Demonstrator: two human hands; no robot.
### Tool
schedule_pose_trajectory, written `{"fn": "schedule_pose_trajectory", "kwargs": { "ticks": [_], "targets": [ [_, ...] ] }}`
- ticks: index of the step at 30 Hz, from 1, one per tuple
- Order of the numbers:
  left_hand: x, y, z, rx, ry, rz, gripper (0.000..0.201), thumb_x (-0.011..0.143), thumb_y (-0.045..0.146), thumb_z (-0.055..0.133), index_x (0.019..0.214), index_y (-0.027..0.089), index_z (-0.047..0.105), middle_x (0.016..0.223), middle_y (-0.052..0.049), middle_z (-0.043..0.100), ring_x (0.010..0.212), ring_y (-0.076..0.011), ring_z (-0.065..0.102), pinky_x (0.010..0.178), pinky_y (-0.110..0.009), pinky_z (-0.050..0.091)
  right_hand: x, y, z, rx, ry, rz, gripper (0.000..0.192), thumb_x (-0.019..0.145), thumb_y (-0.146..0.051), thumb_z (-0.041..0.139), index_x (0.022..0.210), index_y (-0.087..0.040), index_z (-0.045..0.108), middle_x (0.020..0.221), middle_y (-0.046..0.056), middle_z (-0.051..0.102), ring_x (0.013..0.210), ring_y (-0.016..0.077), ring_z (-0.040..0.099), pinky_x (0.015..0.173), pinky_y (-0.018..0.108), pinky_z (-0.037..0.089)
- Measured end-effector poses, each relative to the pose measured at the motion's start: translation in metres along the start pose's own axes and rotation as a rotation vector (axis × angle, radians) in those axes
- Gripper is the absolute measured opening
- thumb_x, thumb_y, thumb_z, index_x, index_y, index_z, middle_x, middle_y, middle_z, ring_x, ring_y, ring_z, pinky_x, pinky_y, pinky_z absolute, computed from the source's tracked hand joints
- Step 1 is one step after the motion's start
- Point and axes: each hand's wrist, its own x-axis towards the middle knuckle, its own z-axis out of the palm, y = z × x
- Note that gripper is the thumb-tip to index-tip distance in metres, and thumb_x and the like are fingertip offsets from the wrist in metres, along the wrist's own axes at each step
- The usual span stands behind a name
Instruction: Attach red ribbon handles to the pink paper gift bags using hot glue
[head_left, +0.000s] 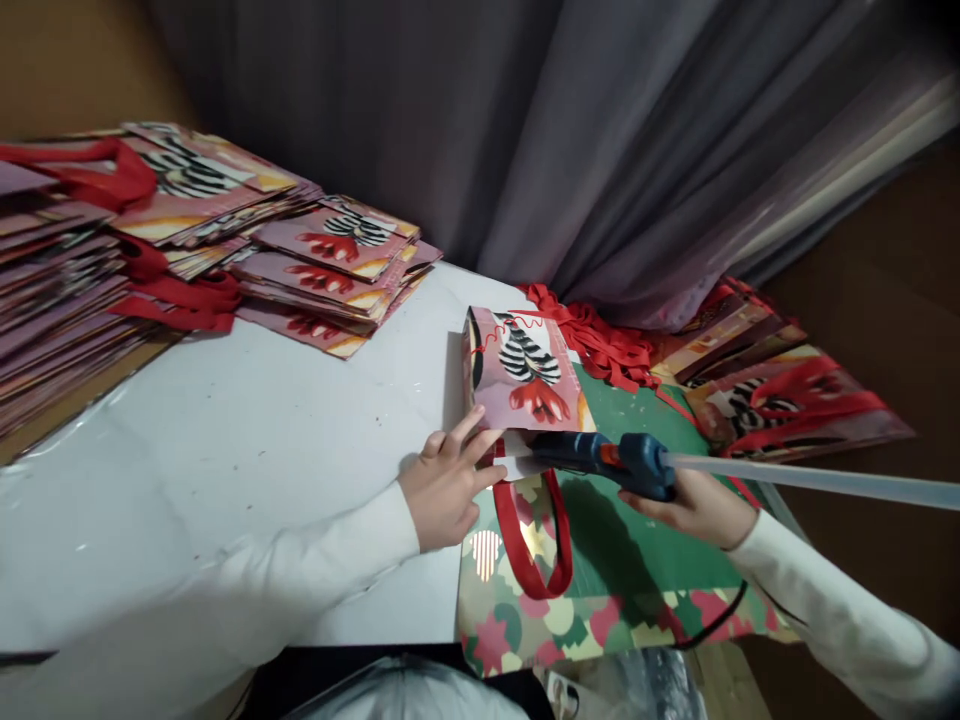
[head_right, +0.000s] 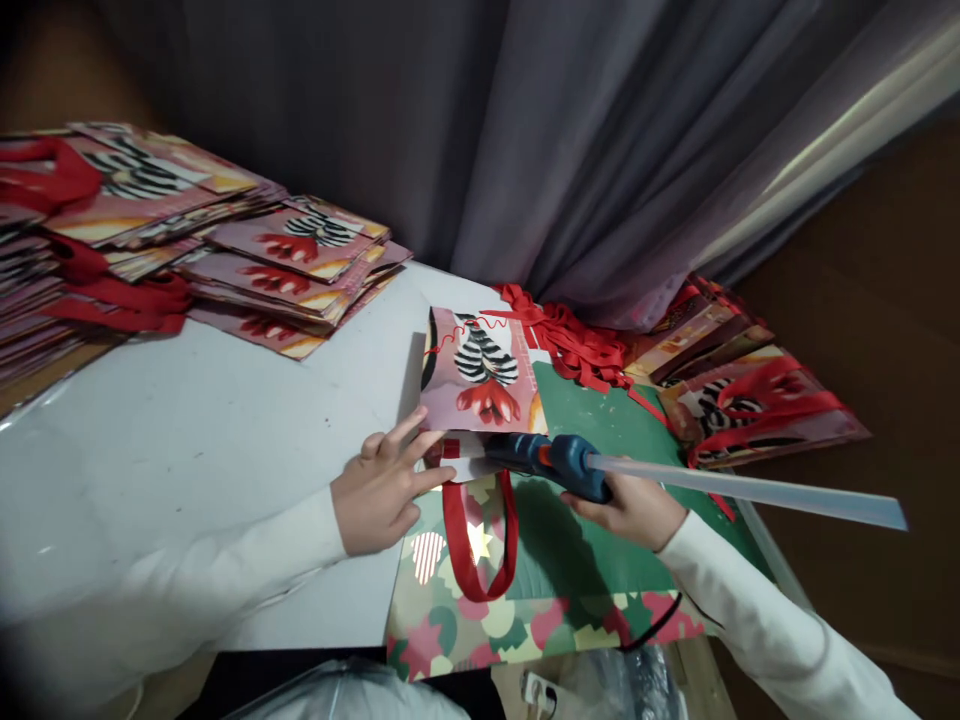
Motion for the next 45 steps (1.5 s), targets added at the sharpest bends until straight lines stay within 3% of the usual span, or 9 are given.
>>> {"fn": "schedule_pose_trajectory", "kwargs": {
  "ticks": [9, 15, 23, 28, 36, 45],
  "targets": [
    [-0.001, 0.001, 0.005, 0.001, 0.024, 0.043, 0.043, 0.071, 0.027, 0.059, 0.114, 0.027, 0.065, 0.149, -0.005, 0.036, 0.142, -0.0369, 0.013, 0.096, -0.044, 0.024, 0.003, -0.012, -0.024, -0.13, -0.059, 0.005, 0.03, 0.076, -0.051, 0.056, 0.07, -0.022, 0.056, 0.057, 0.001, 0.057, 0.048, 0.0168, 0.053, 0.046, 0.028, 0.046],
    [-0.001, 0.002, 0.007, -0.018, 0.04, 0.06, 0.044, 0.072, 0.028, 0.059, 0.115, 0.027, 0.063, 0.152, -0.004, 0.034, 0.144, -0.0325, 0.008, 0.095, -0.043, 0.025, 0.007, -0.013, -0.027, -0.258, -0.01, -0.006, 0.028, 0.073, -0.052, 0.058, 0.072, -0.024, 0.059, 0.059, 0.002, 0.06, 0.051, 0.0192, 0.056, 0.049, 0.031, 0.049],
    [-0.001, 0.001, 0.011, -0.03, 0.091, 0.095, 0.039, 0.07, 0.028, 0.062, 0.108, 0.023, 0.067, 0.152, -0.005, 0.034, 0.144, -0.0342, 0.006, 0.095, -0.043, 0.024, 0.012, -0.027, -0.034, -0.343, -0.11, 0.043, 0.029, 0.074, -0.05, 0.056, 0.074, -0.021, 0.061, 0.058, 0.004, 0.061, 0.051, 0.0225, 0.058, 0.048, 0.034, 0.048],
    [-0.001, 0.0, 0.012, -0.043, 0.098, 0.116, 0.041, 0.069, 0.028, 0.063, 0.109, 0.023, 0.068, 0.154, -0.005, 0.032, 0.143, -0.0364, 0.01, 0.094, -0.043, 0.025, 0.01, -0.029, -0.029, -0.345, -0.094, 0.012, 0.031, 0.078, -0.049, 0.053, 0.082, -0.02, 0.062, 0.068, 0.006, 0.065, 0.059, 0.0238, 0.063, 0.053, 0.034, 0.051],
    [-0.001, 0.0, 0.014, -0.01, 0.133, 0.115, 0.039, 0.068, 0.029, 0.065, 0.106, 0.023, 0.068, 0.153, -0.004, 0.032, 0.142, -0.0376, 0.013, 0.096, -0.042, 0.024, 0.006, -0.038, -0.032, -0.403, -0.085, 0.014, 0.021, 0.081, -0.041, 0.054, 0.081, -0.022, 0.063, 0.063, 0.004, 0.065, 0.057, 0.0223, 0.062, 0.05, 0.03, 0.05],
    [-0.001, 0.001, 0.014, 0.0, 0.13, 0.105, 0.039, 0.068, 0.03, 0.065, 0.106, 0.023, 0.068, 0.154, -0.004, 0.032, 0.143, -0.0356, 0.013, 0.098, -0.042, 0.023, 0.014, -0.056, -0.051, -0.516, -0.246, 0.049, 0.022, 0.083, -0.039, 0.049, 0.075, -0.021, 0.058, 0.071, 0.008, 0.068, 0.063, 0.0239, 0.066, 0.055, 0.03, 0.047]
  ]
}}
